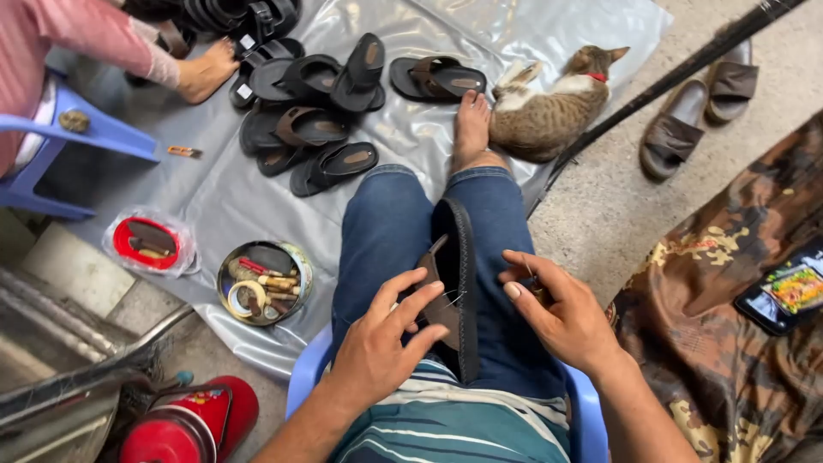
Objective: Hand-sewing the strap of a sandal to the sole using a needle and thread.
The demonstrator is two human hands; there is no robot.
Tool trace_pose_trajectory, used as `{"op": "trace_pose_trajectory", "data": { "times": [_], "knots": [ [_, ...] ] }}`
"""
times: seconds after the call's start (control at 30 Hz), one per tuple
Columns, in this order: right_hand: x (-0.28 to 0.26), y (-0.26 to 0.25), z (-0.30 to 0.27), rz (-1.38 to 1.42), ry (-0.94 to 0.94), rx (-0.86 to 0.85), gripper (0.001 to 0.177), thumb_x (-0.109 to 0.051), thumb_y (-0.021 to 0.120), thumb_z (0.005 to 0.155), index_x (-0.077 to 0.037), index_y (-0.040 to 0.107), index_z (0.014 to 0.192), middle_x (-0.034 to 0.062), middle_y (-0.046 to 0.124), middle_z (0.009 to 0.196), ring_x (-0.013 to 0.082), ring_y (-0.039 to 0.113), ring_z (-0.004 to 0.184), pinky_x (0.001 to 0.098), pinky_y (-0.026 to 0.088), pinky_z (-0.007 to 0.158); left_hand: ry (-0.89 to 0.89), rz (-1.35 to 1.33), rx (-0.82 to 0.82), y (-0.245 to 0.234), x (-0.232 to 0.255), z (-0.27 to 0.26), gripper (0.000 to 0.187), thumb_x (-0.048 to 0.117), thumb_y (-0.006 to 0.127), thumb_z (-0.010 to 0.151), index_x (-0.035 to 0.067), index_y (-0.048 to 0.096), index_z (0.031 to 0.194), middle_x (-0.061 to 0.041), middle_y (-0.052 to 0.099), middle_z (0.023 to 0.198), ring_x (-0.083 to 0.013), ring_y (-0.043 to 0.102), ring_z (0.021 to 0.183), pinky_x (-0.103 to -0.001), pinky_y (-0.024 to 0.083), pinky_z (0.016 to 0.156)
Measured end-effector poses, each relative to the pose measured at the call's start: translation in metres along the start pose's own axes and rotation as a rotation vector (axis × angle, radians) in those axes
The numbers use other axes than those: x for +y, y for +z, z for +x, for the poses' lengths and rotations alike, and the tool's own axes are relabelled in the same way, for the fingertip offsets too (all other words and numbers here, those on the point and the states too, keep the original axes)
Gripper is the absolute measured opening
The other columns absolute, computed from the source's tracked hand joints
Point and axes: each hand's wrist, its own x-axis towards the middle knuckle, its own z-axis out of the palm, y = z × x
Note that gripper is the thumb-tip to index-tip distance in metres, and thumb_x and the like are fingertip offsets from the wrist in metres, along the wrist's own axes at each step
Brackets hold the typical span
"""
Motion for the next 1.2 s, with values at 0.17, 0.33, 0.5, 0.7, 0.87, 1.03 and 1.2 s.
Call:
{"op": "trace_pose_trajectory", "data": {
  "times": [0.17,0.33,0.5,0.7,0.87,1.03,1.2],
  "knots": [
    [-0.003,-0.007,-0.001,-0.114,-0.193,-0.206,0.045,-0.027,0.043,0.086,-0.018,0.041,0.131,0.0015,0.064,0.103,0.0144,0.058,0.079,0.0266,0.044,0.077,0.124,0.079,0.124,-0.016,-0.01,-0.002,0.037,0.027,0.066,0.079,0.017,0.056,0.113,-0.006,0.052,0.119,-0.0235,0.06,0.098,-0.038,0.051,0.076],
    [-0.01,-0.009,0.001,-0.346,-0.322,-0.367,0.045,-0.023,0.041,0.088,-0.022,0.04,0.132,0.0018,0.054,0.101,0.0204,0.06,0.086,0.034,0.049,0.072,0.137,0.177,0.068,0.0,0.0,0.008,0.055,0.04,0.071,0.072,0.023,0.05,0.12,-0.009,0.044,0.127,-0.0298,0.055,0.106,-0.049,0.051,0.068],
    [-0.011,-0.008,0.005,-0.417,-0.487,-0.17,0.031,-0.021,0.056,0.081,-0.021,0.062,0.111,0.0016,0.066,0.092,0.0275,0.064,0.083,0.0395,0.053,0.064,0.179,0.28,0.311,0.029,-0.011,0.021,0.014,0.038,0.063,0.081,0.027,0.063,0.089,0.005,0.048,0.09,-0.0264,0.062,0.07,-0.037,0.054,0.049],
    [-0.015,-0.013,0.006,-0.422,-0.46,-0.132,0.027,-0.023,0.058,0.081,-0.022,0.065,0.107,0.0028,0.064,0.093,0.0303,0.064,0.079,0.0427,0.053,0.06,0.185,0.24,0.205,0.016,0.001,0.03,0.008,0.03,0.063,0.081,0.022,0.064,0.079,0.004,0.049,0.077,-0.0246,0.061,0.06,-0.034,0.052,0.043],
    [-0.01,-0.011,0.009,-0.409,-0.466,-0.124,0.026,-0.025,0.059,0.079,-0.025,0.066,0.104,-0.0008,0.065,0.09,0.0264,0.066,0.073,0.0393,0.053,0.057,0.046,0.048,0.131,0.021,-0.002,0.031,0.008,0.028,0.063,0.08,0.021,0.067,0.082,0.003,0.057,0.076,-0.0244,0.064,0.067,-0.034,0.055,0.052],
    [-0.005,-0.012,0.01,-0.398,-0.479,-0.101,0.026,-0.024,0.06,0.078,-0.026,0.068,0.103,-0.001,0.065,0.087,0.0255,0.066,0.071,0.0373,0.053,0.054,-0.034,-0.15,0.133,0.027,-0.005,0.028,0.007,0.027,0.065,0.081,0.023,0.069,0.086,0.005,0.065,0.078,-0.0185,0.067,0.073,-0.027,0.054,0.058],
    [-0.001,-0.01,0.013,-0.439,-0.518,-0.089,0.027,-0.021,0.059,0.077,-0.026,0.068,0.102,-0.0009,0.064,0.086,0.0251,0.065,0.067,0.0362,0.053,0.053,0.001,-0.197,0.145,0.029,-0.008,0.027,0.009,0.025,0.064,0.082,0.023,0.069,0.089,0.005,0.066,0.082,-0.018,0.066,0.079,-0.028,0.051,0.066]
  ]
}}
